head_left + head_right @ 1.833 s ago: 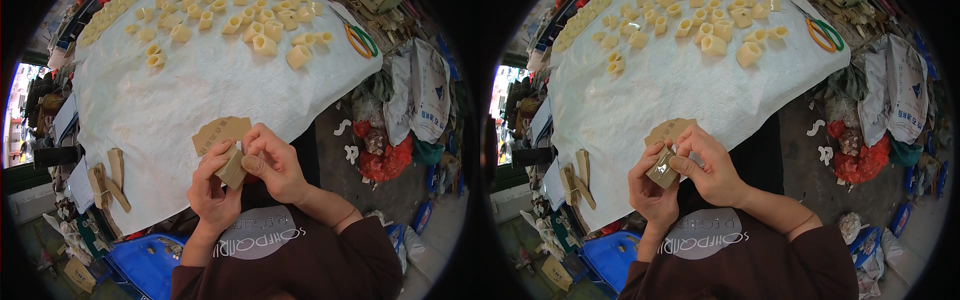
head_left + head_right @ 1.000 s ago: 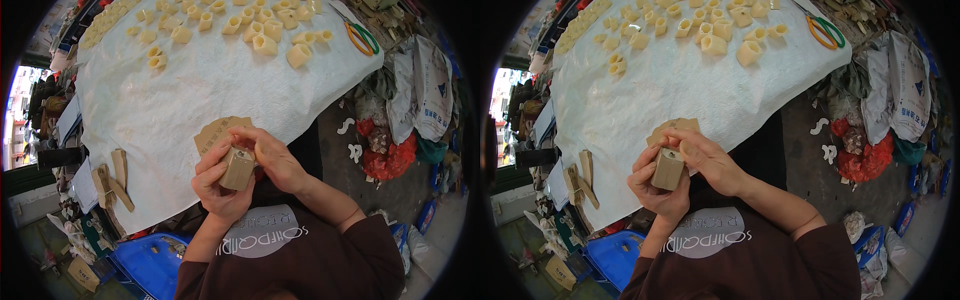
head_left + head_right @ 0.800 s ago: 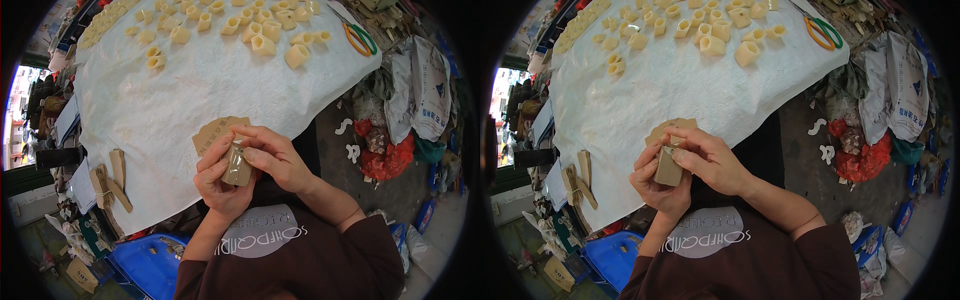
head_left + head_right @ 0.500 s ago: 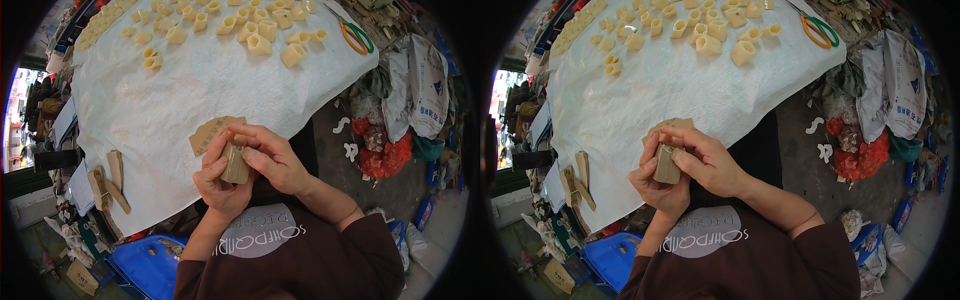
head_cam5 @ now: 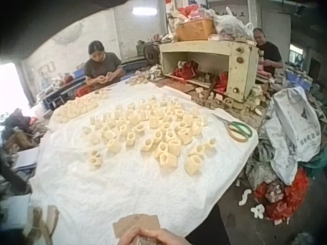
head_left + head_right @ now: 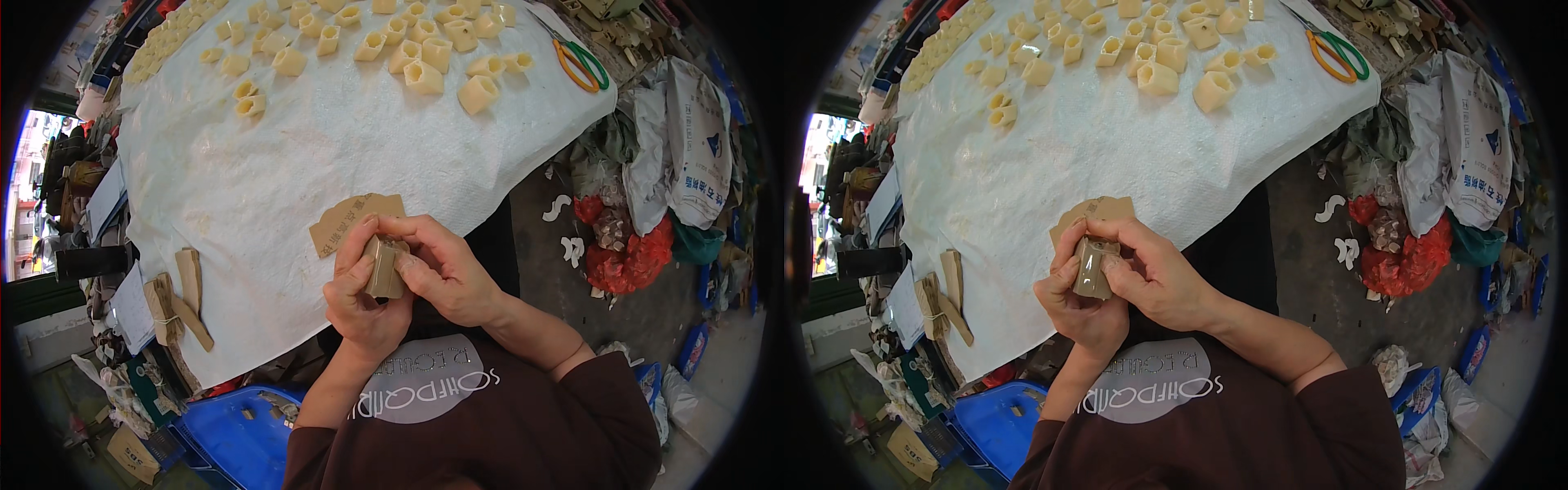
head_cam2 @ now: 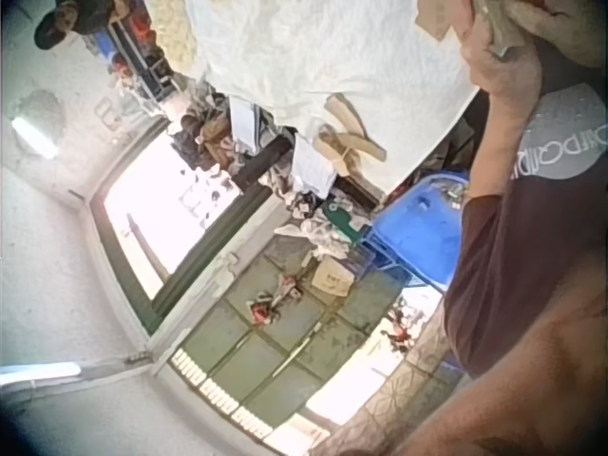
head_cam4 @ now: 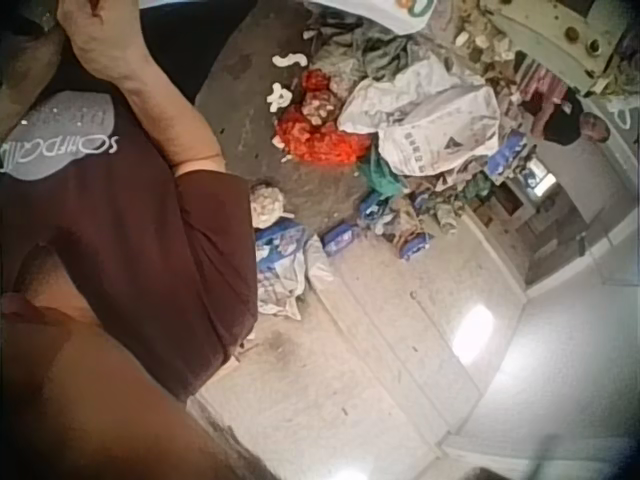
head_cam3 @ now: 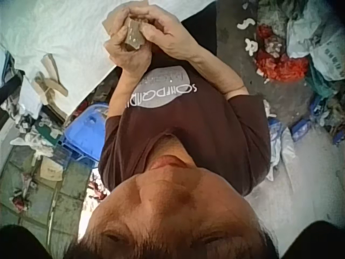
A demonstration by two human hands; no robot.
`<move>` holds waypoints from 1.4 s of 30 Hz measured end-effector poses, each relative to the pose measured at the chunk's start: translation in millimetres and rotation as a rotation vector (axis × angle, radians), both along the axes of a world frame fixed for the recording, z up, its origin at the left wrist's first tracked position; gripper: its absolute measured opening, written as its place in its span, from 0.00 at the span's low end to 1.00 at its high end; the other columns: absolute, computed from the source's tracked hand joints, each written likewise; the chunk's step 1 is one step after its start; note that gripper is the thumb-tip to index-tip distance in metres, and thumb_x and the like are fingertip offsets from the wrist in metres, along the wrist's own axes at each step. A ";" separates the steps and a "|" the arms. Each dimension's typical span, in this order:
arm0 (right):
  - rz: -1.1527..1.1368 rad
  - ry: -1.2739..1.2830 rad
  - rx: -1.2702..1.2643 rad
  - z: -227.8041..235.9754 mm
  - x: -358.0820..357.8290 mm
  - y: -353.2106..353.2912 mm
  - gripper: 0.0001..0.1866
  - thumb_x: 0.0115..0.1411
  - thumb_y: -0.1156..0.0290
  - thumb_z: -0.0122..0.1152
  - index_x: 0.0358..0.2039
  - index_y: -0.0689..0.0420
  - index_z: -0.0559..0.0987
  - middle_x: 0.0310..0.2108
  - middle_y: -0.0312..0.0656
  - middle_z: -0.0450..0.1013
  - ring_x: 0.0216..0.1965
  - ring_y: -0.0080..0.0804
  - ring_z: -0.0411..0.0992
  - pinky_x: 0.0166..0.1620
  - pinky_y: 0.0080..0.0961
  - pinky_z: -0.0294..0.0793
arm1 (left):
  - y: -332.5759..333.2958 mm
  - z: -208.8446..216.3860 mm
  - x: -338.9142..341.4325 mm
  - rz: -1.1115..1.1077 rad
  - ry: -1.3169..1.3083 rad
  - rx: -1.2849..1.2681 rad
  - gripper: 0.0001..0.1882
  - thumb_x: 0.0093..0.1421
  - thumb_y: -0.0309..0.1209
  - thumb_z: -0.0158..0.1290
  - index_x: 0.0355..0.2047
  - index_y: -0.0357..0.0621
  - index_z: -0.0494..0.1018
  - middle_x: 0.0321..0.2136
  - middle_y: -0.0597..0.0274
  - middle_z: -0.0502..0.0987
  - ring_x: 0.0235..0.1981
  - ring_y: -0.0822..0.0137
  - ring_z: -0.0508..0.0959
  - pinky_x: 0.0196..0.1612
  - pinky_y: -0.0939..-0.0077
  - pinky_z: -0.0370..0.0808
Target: The person repeatedly picks up small, hollow, off-white plastic pieces from a white cloth-covered table and sands their edges and surfaces using a small piece of sandpaper. The person handles the items one at a time, rotating them to sand different sides before placing them back on the table.
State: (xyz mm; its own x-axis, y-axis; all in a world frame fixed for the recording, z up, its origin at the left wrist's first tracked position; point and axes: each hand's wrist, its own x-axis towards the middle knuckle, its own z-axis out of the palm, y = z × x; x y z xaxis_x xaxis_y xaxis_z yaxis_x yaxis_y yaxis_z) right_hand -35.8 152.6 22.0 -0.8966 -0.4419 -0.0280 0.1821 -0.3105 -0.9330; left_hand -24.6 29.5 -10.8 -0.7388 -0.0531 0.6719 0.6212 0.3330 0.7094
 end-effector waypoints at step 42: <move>-0.051 0.200 -0.196 -29.0 -9.9 1.6 0.16 0.54 0.67 0.59 0.43 0.57 0.73 0.39 0.39 0.62 0.42 0.26 0.61 0.46 0.24 0.62 | -15.1 17.4 16.2 -0.409 -0.800 0.935 0.28 0.41 0.21 0.63 0.43 0.37 0.64 0.40 0.59 0.70 0.41 0.68 0.73 0.44 0.75 0.73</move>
